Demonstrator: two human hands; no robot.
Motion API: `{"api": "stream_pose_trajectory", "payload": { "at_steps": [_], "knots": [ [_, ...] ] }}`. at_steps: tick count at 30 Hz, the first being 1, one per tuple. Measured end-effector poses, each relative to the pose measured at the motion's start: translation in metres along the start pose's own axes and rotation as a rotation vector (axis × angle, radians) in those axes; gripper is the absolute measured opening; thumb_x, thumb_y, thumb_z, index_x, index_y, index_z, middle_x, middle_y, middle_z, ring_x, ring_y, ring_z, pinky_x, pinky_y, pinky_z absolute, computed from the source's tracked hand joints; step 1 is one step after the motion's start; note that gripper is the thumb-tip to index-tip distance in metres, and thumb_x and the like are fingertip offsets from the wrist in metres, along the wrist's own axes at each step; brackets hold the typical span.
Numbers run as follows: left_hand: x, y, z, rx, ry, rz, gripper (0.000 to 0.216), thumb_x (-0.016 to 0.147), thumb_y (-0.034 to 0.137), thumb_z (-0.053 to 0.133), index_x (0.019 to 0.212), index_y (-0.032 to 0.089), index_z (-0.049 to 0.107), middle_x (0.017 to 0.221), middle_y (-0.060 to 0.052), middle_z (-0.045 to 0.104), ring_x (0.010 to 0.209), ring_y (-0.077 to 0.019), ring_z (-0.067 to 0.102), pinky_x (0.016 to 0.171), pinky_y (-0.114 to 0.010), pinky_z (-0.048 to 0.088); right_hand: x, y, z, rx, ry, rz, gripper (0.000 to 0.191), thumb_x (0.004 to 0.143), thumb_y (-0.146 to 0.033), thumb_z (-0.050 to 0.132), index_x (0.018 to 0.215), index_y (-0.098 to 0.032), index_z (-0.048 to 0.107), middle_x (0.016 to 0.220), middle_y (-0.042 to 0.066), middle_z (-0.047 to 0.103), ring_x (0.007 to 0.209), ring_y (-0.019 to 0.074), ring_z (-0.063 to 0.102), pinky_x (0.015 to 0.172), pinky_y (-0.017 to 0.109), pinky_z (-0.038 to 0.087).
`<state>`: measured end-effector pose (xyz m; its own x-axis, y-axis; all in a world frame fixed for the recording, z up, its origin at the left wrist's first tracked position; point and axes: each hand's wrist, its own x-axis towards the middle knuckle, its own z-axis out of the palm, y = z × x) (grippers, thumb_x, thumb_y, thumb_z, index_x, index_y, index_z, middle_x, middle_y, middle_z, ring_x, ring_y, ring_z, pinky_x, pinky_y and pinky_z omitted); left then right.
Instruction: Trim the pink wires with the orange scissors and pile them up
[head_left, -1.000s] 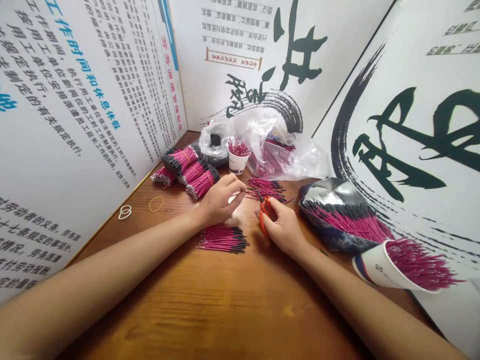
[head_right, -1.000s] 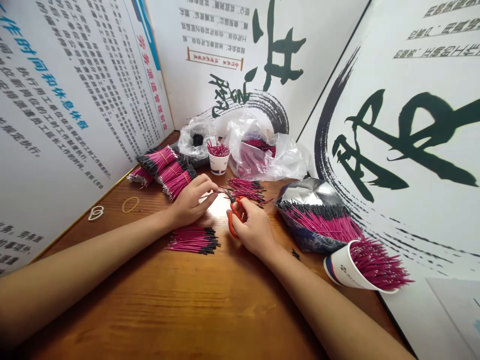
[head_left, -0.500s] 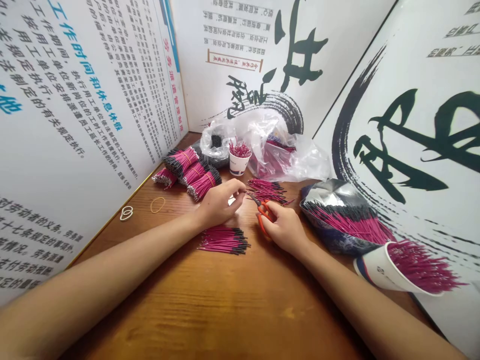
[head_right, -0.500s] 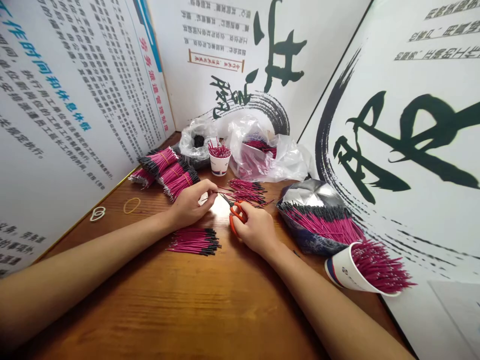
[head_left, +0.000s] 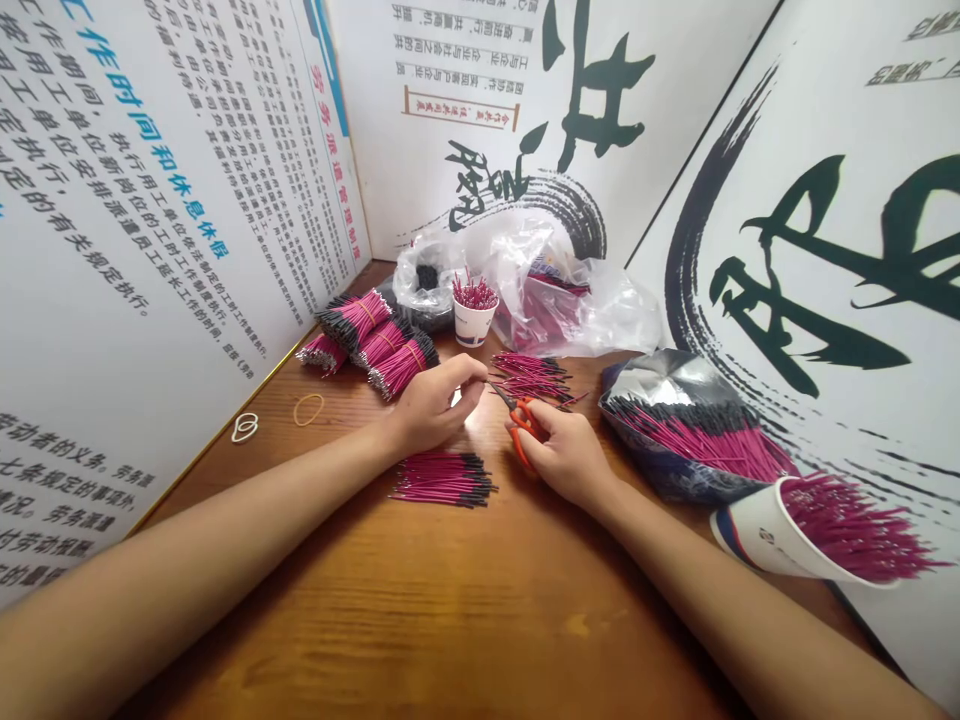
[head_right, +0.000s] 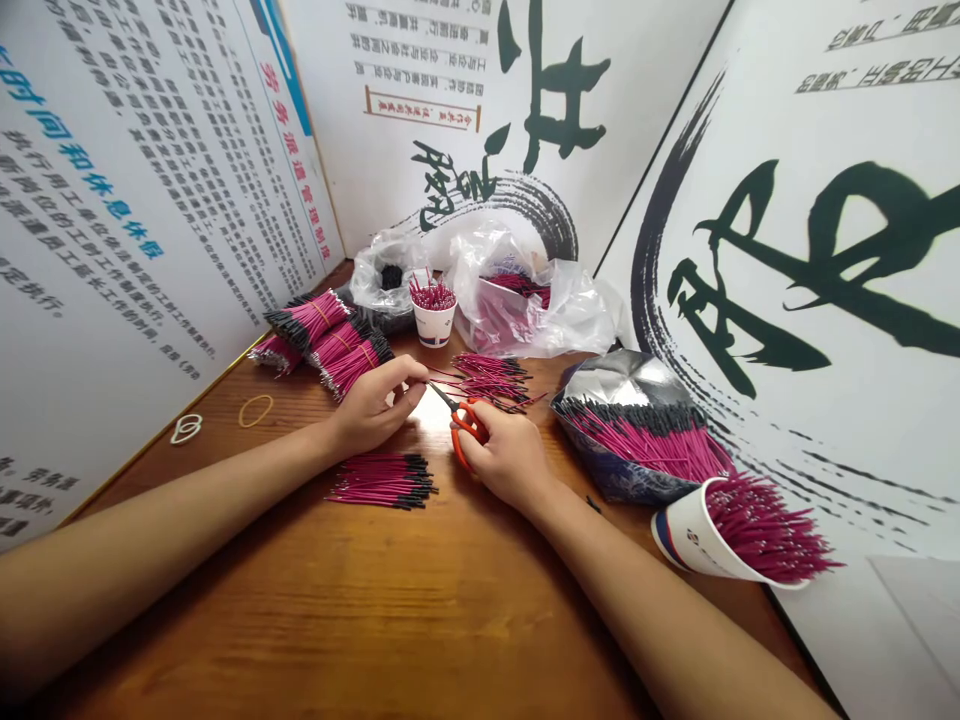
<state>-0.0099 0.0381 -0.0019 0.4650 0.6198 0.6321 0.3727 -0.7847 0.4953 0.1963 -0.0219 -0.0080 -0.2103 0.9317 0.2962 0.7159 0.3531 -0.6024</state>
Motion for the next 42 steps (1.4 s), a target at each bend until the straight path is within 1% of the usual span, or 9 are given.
{"api": "stream_pose_trajectory", "payload": {
  "at_steps": [5,12,21,27,30,35,42],
  "knots": [
    [0.0006,0.0016,-0.0004,0.023,0.017,0.006,0.008,0.094,0.018,0.048,0.091,0.016,0.055,0.077,0.0,0.058,0.066,-0.0095,0.051,0.059,-0.021,0.039,-0.0003,-0.0002,0.0003,0.011,0.007,-0.009,0.021,0.087,-0.029,0.054,0.07,-0.021,0.046,0.06,-0.004,0.05,0.054,0.0114,0.043,0.054,0.024,0.028],
    [-0.0003,0.0026,0.0004,0.046,0.048,-0.021,0.008,0.092,0.019,0.05,0.09,0.016,0.056,0.075,0.001,0.059,0.061,-0.0086,0.049,0.058,-0.021,0.039,0.001,0.0012,0.0007,0.025,0.026,-0.006,0.019,0.085,-0.028,0.056,0.07,-0.021,0.047,0.06,-0.004,0.051,0.054,0.0113,0.043,0.054,0.023,0.029],
    [0.0007,0.0028,0.0011,0.048,0.035,-0.004,0.007,0.092,0.017,0.049,0.09,0.016,0.056,0.076,0.001,0.06,0.063,-0.0087,0.051,0.059,-0.021,0.039,0.0008,0.0006,0.0005,0.036,0.012,-0.008,0.019,0.086,-0.028,0.056,0.07,-0.021,0.048,0.061,-0.004,0.053,0.054,0.0113,0.043,0.054,0.023,0.029],
    [0.0,0.0016,0.0013,0.036,0.017,0.02,0.007,0.093,0.017,0.049,0.091,0.016,0.056,0.079,0.0,0.062,0.064,-0.0088,0.051,0.06,-0.021,0.04,0.0015,0.0019,0.0005,0.039,-0.006,-0.016,0.02,0.085,-0.027,0.056,0.07,-0.021,0.047,0.06,-0.004,0.049,0.054,0.0112,0.041,0.054,0.024,0.028],
    [-0.0002,0.0018,0.0007,0.033,0.003,0.013,0.008,0.093,0.018,0.049,0.091,0.016,0.056,0.079,0.0,0.061,0.065,-0.0093,0.052,0.06,-0.022,0.041,0.0007,0.0021,0.0003,0.041,-0.008,-0.019,0.02,0.086,-0.026,0.055,0.069,-0.021,0.045,0.059,-0.005,0.047,0.054,0.0113,0.04,0.054,0.024,0.028],
    [-0.0003,0.0017,0.0001,0.039,0.005,0.017,0.009,0.093,0.018,0.048,0.091,0.016,0.057,0.08,-0.001,0.062,0.069,-0.0109,0.054,0.063,-0.023,0.042,0.0003,-0.0008,-0.0005,0.005,0.007,-0.011,0.021,0.086,-0.026,0.053,0.068,-0.021,0.044,0.059,-0.004,0.049,0.054,0.0121,0.042,0.054,0.024,0.029],
    [0.0001,0.0032,0.0005,0.03,0.007,0.014,0.01,0.094,0.018,0.047,0.092,0.016,0.057,0.083,-0.002,0.064,0.074,-0.0122,0.057,0.069,-0.024,0.045,0.001,-0.0012,-0.002,0.031,0.048,0.005,0.028,0.088,-0.031,0.053,0.065,-0.021,0.041,0.058,-0.004,0.048,0.053,0.0114,0.041,0.054,0.024,0.028]
  ]
}}
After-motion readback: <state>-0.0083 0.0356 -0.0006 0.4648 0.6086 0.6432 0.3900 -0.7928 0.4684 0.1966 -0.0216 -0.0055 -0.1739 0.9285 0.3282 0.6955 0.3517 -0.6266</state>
